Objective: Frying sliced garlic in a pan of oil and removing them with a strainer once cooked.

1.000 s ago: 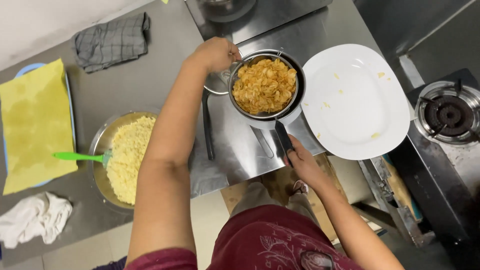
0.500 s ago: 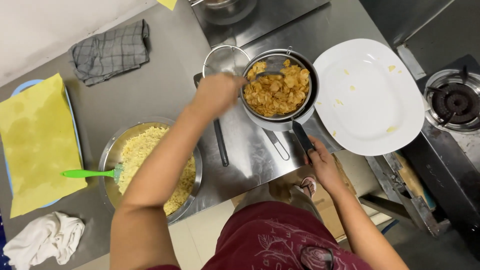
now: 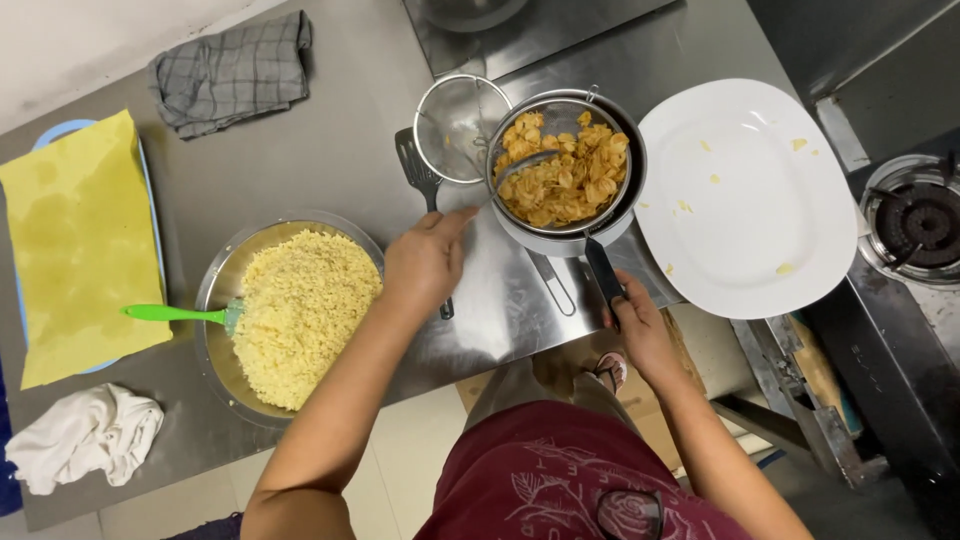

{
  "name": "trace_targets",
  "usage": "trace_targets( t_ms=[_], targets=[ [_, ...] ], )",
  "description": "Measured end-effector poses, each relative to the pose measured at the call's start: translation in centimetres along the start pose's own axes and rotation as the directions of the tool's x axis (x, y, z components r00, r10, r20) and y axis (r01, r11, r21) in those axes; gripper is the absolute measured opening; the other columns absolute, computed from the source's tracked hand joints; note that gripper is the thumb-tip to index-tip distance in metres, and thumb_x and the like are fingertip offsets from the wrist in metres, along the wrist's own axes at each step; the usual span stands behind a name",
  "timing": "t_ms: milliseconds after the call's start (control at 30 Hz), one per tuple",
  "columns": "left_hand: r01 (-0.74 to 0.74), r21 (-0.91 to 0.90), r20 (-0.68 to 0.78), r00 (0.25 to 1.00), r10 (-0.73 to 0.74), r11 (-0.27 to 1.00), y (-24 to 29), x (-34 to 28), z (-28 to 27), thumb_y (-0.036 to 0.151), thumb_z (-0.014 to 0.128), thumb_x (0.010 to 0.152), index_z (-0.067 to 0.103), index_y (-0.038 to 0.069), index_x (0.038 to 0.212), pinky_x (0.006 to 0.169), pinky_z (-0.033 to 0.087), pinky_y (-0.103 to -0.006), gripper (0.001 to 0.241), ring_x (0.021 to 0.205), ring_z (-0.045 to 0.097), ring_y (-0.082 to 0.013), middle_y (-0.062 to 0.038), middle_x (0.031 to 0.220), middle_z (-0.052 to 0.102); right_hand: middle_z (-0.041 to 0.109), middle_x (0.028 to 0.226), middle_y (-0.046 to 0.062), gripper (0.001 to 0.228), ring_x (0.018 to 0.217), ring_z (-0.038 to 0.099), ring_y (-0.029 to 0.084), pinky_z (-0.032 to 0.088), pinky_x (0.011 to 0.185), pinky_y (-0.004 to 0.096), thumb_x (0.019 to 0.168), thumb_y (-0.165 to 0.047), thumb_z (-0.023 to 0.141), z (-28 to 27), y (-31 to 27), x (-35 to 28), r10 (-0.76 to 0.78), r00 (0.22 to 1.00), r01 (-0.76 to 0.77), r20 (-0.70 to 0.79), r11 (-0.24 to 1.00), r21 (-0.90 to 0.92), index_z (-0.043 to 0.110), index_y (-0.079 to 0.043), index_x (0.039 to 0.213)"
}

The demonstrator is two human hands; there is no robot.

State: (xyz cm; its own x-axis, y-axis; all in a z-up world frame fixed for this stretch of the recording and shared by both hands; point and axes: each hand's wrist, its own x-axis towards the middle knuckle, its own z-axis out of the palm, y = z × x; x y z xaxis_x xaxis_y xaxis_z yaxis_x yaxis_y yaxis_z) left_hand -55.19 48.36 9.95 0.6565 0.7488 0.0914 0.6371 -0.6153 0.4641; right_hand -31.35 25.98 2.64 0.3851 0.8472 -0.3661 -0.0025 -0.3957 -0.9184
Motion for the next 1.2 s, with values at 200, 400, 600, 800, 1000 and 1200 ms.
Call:
trace_targets(
  t_ms=[200,400,600,800,1000,1200],
  targets=[
    [-0.067,0.284,0.037,0.998,0.059,0.956,3.7,-1.2,-1.9,0.013,0.059,0.098,0.078,0.024,0.123,0.054,0.059,-0.0405,0.033,0.064,0.073,-0.0298,-0.01,0.091,0.074,0.055,0.069,0.007,0.052,0.062,0.045,0.017,0.039,0.061,0.032,0.105,-0.013,0.036,0.0,0.3,0.3,-0.02,0.999,0.019,0.044,0.999,0.027,0.045,-0.002,0.155],
    [-0.131,0.352,-0.056,0.985,0.161,0.927,3.5,0.4,3.2,0.008,0.06,0.097,0.078,0.021,0.121,0.053,0.058,-0.0368,0.032,0.061,0.072,-0.0257,-0.012,0.089,0.071,0.059,0.068,0.007,0.053,0.061,0.051,0.02,0.04,0.06,0.034,0.105,-0.015,0.038,-0.3,-1.0,-0.2,-0.006,0.997,0.007,0.075,1.0,-0.013,0.045,-0.006,0.157],
    [-0.079,0.392,-0.141,0.979,0.145,0.917,2.7,2.7,6.3,0.01,0.065,0.097,0.077,0.017,0.114,0.055,0.059,-0.0362,0.022,0.063,0.073,-0.0251,-0.014,0.091,0.071,0.061,0.07,0.008,0.052,0.062,0.052,0.021,0.04,0.059,0.035,0.105,-0.015,0.038,-0.3,-1.5,-0.5,0.001,0.997,0.0,0.072,1.0,-0.019,0.046,-0.006,0.156],
    [-0.007,0.296,0.011,1.0,0.003,0.955,6.1,2.9,1.0,0.01,0.064,0.096,0.079,0.016,0.106,0.055,0.06,-0.0469,0.019,0.064,0.075,-0.0356,-0.016,0.087,0.071,0.063,0.069,0.007,0.053,0.065,0.056,0.022,0.044,0.065,0.035,0.105,-0.016,0.04,-0.5,-0.2,-0.1,0.016,0.999,-0.014,0.042,0.999,-0.032,0.049,-0.012,0.157],
    [-0.111,0.313,-0.082,0.986,0.143,0.943,5.0,8.0,3.0,0.015,0.064,0.093,0.077,0.024,0.115,0.057,0.061,-0.0502,0.027,0.065,0.075,-0.0385,-0.01,0.087,0.069,0.063,0.069,0.006,0.053,0.067,0.056,0.023,0.044,0.067,0.037,0.104,-0.015,0.041,-0.9,0.6,0.1,0.017,1.0,-0.016,0.009,0.997,-0.079,0.052,-0.013,0.155],
    [-0.199,0.331,-0.052,0.972,0.229,0.922,3.2,11.6,6.4,0.012,0.065,0.091,0.078,0.022,0.107,0.057,0.062,-0.0461,0.023,0.064,0.076,-0.0343,-0.007,0.082,0.068,0.063,0.07,0.006,0.053,0.072,0.058,0.024,0.046,0.072,0.038,0.103,-0.017,0.044,-1.1,-0.1,-0.1,0.052,0.999,-0.053,-0.014,0.994,-0.093,0.055,-0.015,0.154]
  ],
)
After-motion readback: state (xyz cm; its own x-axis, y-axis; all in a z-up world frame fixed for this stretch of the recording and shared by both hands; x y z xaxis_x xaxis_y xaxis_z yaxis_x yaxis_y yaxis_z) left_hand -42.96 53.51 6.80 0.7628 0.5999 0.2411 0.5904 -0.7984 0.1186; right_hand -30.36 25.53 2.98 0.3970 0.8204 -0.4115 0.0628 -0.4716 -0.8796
